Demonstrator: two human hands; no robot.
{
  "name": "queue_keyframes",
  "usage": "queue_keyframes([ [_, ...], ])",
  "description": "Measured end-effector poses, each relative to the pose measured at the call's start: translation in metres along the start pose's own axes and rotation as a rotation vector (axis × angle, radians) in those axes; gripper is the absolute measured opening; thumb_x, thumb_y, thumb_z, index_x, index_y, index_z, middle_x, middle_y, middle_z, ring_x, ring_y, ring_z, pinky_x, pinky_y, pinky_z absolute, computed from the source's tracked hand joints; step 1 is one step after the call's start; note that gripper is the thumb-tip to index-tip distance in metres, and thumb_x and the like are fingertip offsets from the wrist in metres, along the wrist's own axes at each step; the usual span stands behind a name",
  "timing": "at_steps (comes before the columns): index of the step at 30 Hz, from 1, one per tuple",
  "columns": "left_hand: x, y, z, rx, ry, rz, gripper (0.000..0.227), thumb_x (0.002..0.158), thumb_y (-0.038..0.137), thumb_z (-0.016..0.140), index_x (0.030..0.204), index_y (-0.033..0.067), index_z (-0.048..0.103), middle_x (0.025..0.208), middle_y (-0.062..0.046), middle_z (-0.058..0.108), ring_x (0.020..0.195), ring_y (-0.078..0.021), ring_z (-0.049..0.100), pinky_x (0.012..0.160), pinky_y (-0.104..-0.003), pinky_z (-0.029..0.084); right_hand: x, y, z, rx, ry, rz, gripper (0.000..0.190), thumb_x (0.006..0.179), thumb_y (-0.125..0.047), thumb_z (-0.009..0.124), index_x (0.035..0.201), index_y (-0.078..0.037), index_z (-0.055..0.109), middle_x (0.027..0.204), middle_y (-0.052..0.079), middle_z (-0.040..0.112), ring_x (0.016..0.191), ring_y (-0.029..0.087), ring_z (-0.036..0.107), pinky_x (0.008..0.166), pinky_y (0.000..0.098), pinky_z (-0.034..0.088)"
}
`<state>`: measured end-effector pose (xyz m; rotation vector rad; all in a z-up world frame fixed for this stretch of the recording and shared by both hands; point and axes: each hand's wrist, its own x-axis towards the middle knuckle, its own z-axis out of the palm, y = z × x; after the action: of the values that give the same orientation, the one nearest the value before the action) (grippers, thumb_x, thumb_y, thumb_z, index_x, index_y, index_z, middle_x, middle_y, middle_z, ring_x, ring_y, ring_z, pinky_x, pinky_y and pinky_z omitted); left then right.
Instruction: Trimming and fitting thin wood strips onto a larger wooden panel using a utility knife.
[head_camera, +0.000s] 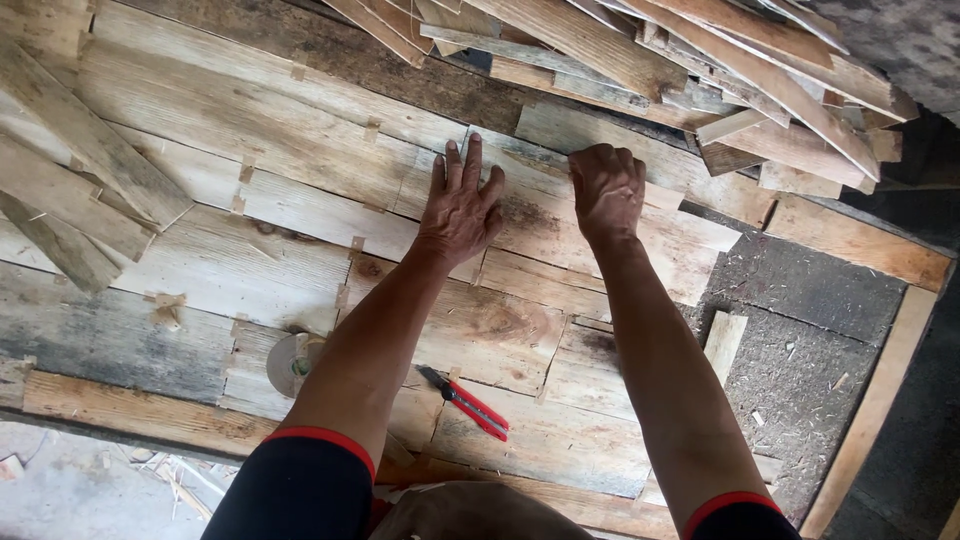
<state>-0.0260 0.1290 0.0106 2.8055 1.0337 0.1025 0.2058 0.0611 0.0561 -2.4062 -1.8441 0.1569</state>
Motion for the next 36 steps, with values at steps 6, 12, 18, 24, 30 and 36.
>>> queue_keyframes([
  [6, -0.001, 0.000, 0.004, 0.011, 0.033, 0.010, 0.059, 0.096, 0.042, 0.052, 0.146, 0.0099, 0.046, 0.164, -0.034, 0.017, 0.145, -0.0568, 0.028, 0.114, -0.066, 0.033, -0.019, 0.001, 0.007, 0.012, 0.149, 0.026, 0.012, 0.098, -0.019, 0.074, 0.109, -0.015, 0.073, 0.118, 0.004, 0.066, 0.109, 0.027, 0.060, 0.098, 0.0464, 0.046],
  [12, -0.001, -0.001, 0.005, 0.031, 0.033, 0.024, 0.058, 0.099, 0.043, 0.048, 0.146, 0.0089, 0.047, 0.164, -0.034, 0.018, 0.144, -0.0572, 0.028, 0.115, -0.066, 0.032, -0.040, -0.013, 0.005, -0.006, 0.135, 0.299, 0.045, 0.092, -0.023, 0.075, 0.135, -0.018, 0.066, 0.137, 0.008, 0.060, 0.121, 0.034, 0.053, 0.097, 0.0500, 0.043],
  [18, 0.001, 0.001, 0.002, 0.023, 0.021, 0.019, 0.058, 0.099, 0.043, 0.048, 0.146, 0.0092, 0.048, 0.164, -0.034, 0.019, 0.144, -0.0575, 0.029, 0.115, -0.066, 0.031, -0.056, -0.027, 0.013, -0.029, 0.084, 0.242, 0.075, 0.094, -0.034, 0.069, 0.156, -0.003, 0.042, 0.164, 0.014, 0.039, 0.143, 0.037, 0.040, 0.117, 0.0526, 0.031],
  [24, 0.002, 0.001, 0.002, 0.059, -0.030, 0.014, 0.057, 0.100, 0.042, 0.043, 0.147, 0.0091, 0.048, 0.165, -0.035, 0.016, 0.145, -0.0569, 0.029, 0.117, -0.065, 0.029, -0.058, -0.029, 0.022, 0.029, -0.009, 0.289, 0.074, 0.101, -0.041, 0.059, 0.160, -0.003, 0.035, 0.170, 0.015, 0.026, 0.155, 0.039, 0.024, 0.125, 0.0555, 0.014],
  [30, 0.001, 0.000, 0.005, 0.054, -0.016, 0.016, 0.059, 0.102, 0.043, 0.041, 0.149, 0.0091, 0.047, 0.166, -0.034, 0.014, 0.146, -0.0567, 0.027, 0.118, -0.065, 0.028, -0.059, -0.029, 0.027, 0.029, -0.032, 0.292, 0.072, 0.103, -0.037, 0.053, 0.163, -0.004, 0.029, 0.171, 0.015, 0.021, 0.157, 0.038, 0.019, 0.126, 0.0558, 0.009],
  [36, 0.002, 0.003, 0.001, 0.091, -0.040, 0.011, 0.060, 0.101, 0.044, 0.041, 0.148, 0.0092, 0.048, 0.166, -0.034, 0.014, 0.146, -0.0562, 0.026, 0.117, -0.065, 0.028, -0.062, -0.026, 0.033, 0.036, 0.009, 0.271, 0.071, 0.105, -0.036, 0.054, 0.163, -0.004, 0.029, 0.172, 0.016, 0.021, 0.159, 0.038, 0.018, 0.127, 0.0567, 0.010],
])
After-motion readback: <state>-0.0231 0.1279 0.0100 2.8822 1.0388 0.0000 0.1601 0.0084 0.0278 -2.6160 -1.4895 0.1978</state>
